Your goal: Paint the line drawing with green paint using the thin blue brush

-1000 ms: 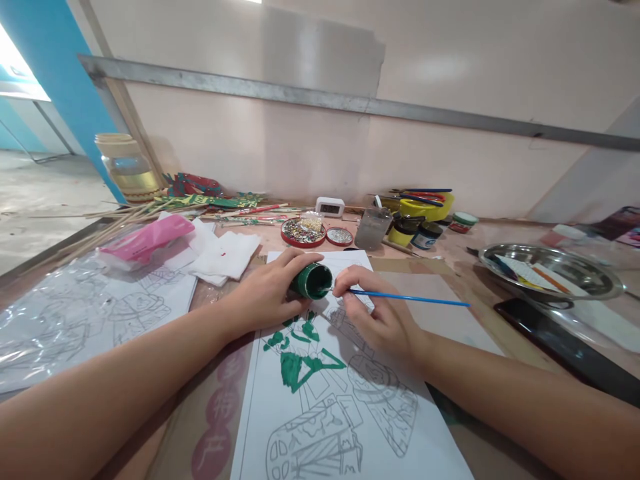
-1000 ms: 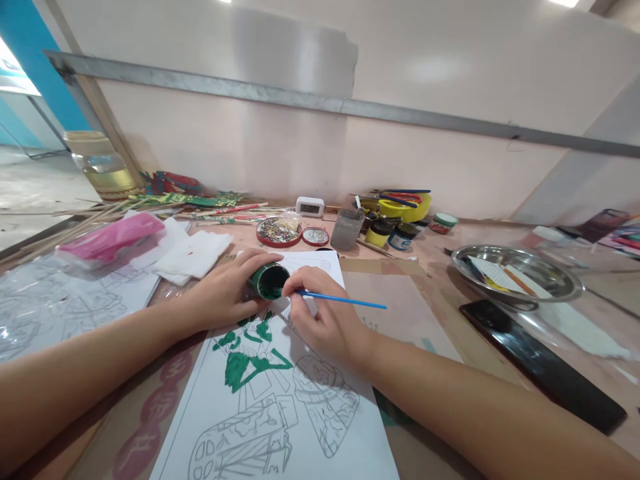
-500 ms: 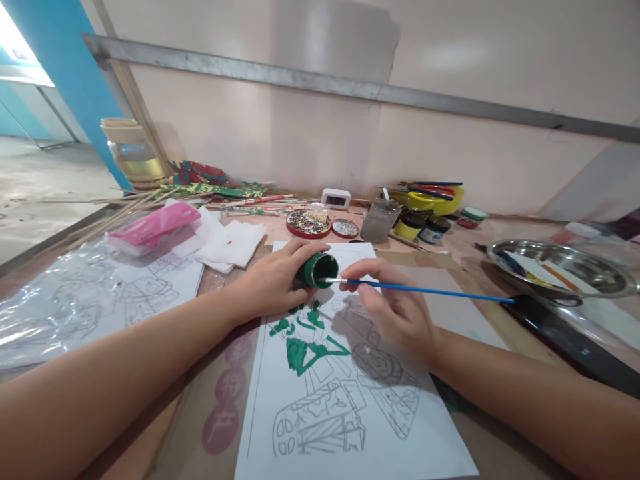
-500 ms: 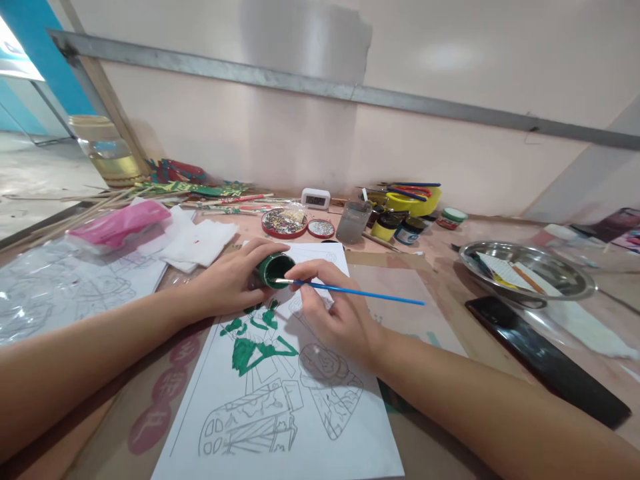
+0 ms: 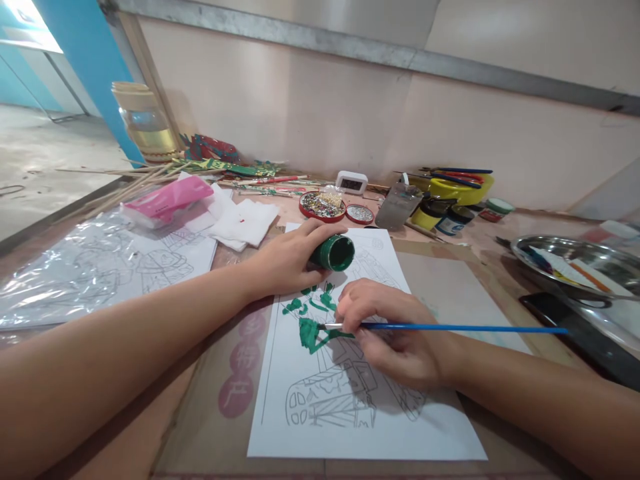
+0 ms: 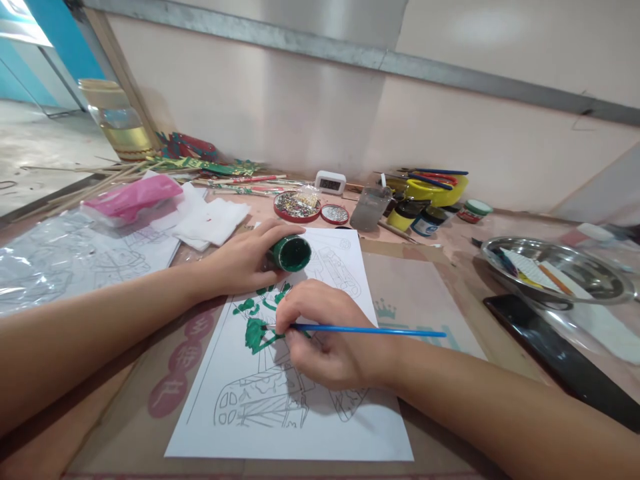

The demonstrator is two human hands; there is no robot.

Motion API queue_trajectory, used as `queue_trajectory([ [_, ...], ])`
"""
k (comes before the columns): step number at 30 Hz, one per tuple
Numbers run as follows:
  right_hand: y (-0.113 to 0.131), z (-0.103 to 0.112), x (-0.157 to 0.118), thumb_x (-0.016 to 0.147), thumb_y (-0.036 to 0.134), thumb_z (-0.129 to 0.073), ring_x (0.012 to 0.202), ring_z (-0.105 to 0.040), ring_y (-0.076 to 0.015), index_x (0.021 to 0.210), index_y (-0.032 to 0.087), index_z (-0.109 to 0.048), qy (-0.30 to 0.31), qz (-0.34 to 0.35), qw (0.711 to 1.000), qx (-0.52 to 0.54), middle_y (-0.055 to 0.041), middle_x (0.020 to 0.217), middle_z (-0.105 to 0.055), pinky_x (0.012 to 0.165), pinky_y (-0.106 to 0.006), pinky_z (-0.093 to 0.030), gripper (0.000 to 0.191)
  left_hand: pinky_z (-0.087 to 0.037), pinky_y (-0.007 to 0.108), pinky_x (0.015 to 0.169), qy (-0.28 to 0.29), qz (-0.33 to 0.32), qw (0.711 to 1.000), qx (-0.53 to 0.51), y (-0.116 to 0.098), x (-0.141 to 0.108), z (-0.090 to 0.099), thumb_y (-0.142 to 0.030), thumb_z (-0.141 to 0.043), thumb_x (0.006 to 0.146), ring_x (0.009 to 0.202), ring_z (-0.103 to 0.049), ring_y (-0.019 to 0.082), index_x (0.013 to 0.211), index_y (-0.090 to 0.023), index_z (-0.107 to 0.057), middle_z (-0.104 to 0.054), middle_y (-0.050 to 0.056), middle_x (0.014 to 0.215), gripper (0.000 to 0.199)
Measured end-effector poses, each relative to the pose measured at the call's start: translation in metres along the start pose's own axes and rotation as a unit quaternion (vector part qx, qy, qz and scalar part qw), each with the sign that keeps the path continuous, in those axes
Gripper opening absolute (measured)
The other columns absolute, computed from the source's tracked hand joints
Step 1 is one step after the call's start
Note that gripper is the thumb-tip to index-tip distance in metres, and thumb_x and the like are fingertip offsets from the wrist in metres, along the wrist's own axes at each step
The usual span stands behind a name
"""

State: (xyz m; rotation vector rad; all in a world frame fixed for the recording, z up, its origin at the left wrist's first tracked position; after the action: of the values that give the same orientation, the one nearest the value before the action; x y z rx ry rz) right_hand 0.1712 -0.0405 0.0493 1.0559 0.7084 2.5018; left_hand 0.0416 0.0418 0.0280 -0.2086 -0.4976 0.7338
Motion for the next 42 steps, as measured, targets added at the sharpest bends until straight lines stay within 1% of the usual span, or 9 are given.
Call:
queue_trajectory([
  [5, -0.003, 0.004, 0.0, 0.077, 0.005, -0.049, 0.077, -0.062, -0.0194, 0.085, 0.023, -0.055, -0.02, -0.003, 1.0, -0.001, -0.0036, 0.082, -0.066, 0.073, -0.036, -0.056, 0.021, -0.051, 0.041, 0.1, 0.003, 0.006, 1.0, -0.002, 0.0, 0.0, 0.0, -0.02, -0.063, 0.084, 0.122, -0.061, 0.029, 0.15, -0.029, -0.037, -0.05, 0.01, 0.145, 0.071],
  [9, -0.006, 0.004, -0.001, 0.074, 0.006, -0.05, 0.075, -0.062, -0.0194, 0.082, 0.024, -0.054, -0.019, -0.014, 1.0, 0.017, -0.003, 0.08, -0.065, 0.072, -0.036, -0.055, 0.02, -0.05, 0.042, 0.1, 0.002, 0.007, 1.0, 0.004, -0.001, 0.001, 0.0, -0.021, -0.063, 0.085, 0.123, -0.06, 0.03, 0.15, -0.029, -0.036, -0.05, 0.01, 0.145, 0.071],
  [16, 0.003, -0.003, -0.002, 0.072, 0.007, -0.049, 0.068, -0.058, -0.0189, 0.081, 0.023, -0.054, 0.023, 0.005, 0.999, 0.048, -0.002, 0.074, -0.063, 0.068, -0.037, -0.053, 0.019, -0.051, 0.041, 0.099, 0.002, 0.005, 1.0, 0.009, 0.001, 0.001, -0.001, -0.023, -0.062, 0.085, 0.117, -0.064, 0.028, 0.15, -0.031, -0.035, -0.052, 0.008, 0.141, 0.071],
  [22, 0.006, -0.009, -0.003, 0.071, 0.007, -0.049, 0.071, -0.062, -0.0202, 0.082, 0.023, -0.054, 0.047, 0.013, 0.998, 0.037, -0.0022, 0.074, -0.066, 0.068, -0.037, -0.052, 0.02, -0.05, 0.043, 0.101, 0.006, 0.002, 1.0, 0.006, 0.0, 0.001, -0.001, -0.02, -0.063, 0.085, 0.121, -0.062, 0.03, 0.151, -0.028, -0.035, -0.05, 0.011, 0.143, 0.073],
  [32, 0.004, -0.011, -0.005, 0.073, 0.007, -0.05, 0.076, -0.063, -0.0214, 0.082, 0.022, -0.056, 0.067, 0.004, 0.997, 0.026, -0.0033, 0.075, -0.067, 0.072, -0.037, -0.053, 0.018, -0.049, 0.045, 0.104, 0.008, 0.004, 1.0, 0.008, 0.0, 0.002, -0.001, -0.022, -0.064, 0.085, 0.123, -0.061, 0.031, 0.151, -0.027, -0.036, -0.051, 0.012, 0.142, 0.071],
  [39, 0.007, -0.015, -0.005, 0.071, 0.008, -0.049, 0.07, -0.06, -0.0196, 0.078, 0.021, -0.056, 0.09, 0.003, 0.994, 0.059, -0.0033, 0.071, -0.066, 0.069, -0.035, -0.052, 0.017, -0.049, 0.044, 0.103, 0.008, 0.005, 1.0, 0.01, 0.0, 0.002, -0.001, -0.021, -0.064, 0.085, 0.122, -0.061, 0.031, 0.15, -0.028, -0.035, -0.051, 0.011, 0.141, 0.072],
  [42, 0.006, -0.014, -0.005, 0.07, 0.008, -0.049, 0.07, -0.061, -0.02, 0.078, 0.021, -0.057, 0.088, -0.001, 0.994, 0.064, -0.0037, 0.072, -0.067, 0.068, -0.035, -0.051, 0.017, -0.049, 0.045, 0.103, 0.005, -0.001, 1.0, 0.007, 0.0, 0.002, -0.001, -0.021, -0.064, 0.085, 0.123, -0.061, 0.031, 0.15, -0.028, -0.035, -0.051, 0.011, 0.142, 0.072],
])
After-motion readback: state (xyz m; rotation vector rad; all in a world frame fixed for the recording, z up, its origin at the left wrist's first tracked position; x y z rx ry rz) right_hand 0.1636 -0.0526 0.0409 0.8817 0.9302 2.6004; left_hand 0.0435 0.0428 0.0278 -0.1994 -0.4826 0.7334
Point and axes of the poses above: each hand's wrist, its own x-axis towards the middle knuckle, its own z-axis out of the back of the hand, y = z × x, the point moved 7 cm from there along x, towards the middle knuckle
